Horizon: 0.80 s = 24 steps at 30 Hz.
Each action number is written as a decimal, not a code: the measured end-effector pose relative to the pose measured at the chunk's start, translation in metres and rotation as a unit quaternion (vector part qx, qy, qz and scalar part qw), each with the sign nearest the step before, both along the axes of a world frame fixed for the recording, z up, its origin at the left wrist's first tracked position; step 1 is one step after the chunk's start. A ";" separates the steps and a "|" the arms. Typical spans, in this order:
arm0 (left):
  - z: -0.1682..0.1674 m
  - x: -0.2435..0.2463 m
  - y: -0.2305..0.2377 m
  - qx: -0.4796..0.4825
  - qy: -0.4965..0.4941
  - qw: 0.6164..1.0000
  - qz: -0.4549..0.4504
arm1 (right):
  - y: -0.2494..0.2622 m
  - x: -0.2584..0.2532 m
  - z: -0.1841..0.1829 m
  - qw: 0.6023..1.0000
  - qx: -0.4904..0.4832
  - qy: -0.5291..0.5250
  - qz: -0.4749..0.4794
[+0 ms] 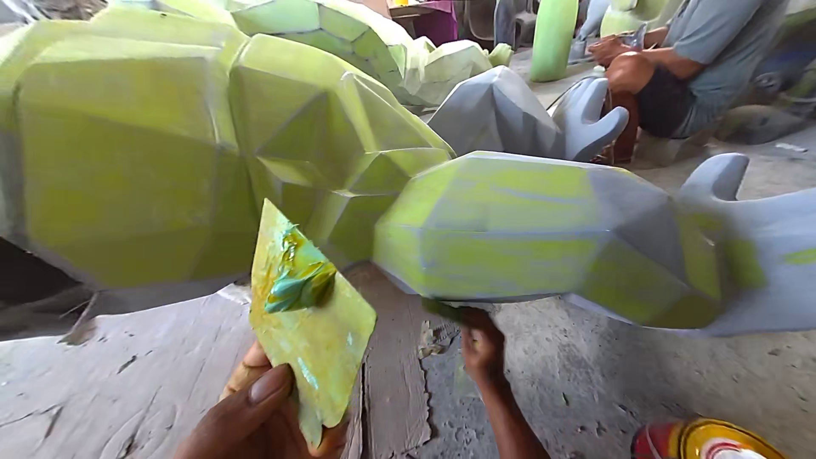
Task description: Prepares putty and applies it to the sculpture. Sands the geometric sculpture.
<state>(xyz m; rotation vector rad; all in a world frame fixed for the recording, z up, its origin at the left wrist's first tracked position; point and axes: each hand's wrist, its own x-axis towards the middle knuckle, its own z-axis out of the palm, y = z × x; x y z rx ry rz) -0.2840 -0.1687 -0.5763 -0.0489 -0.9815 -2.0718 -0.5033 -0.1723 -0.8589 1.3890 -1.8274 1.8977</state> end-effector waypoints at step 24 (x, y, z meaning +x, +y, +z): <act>-0.049 -0.086 0.032 -0.017 -0.050 0.998 0.023 | 0.218 -0.007 0.069 0.937 -0.052 -0.339 0.066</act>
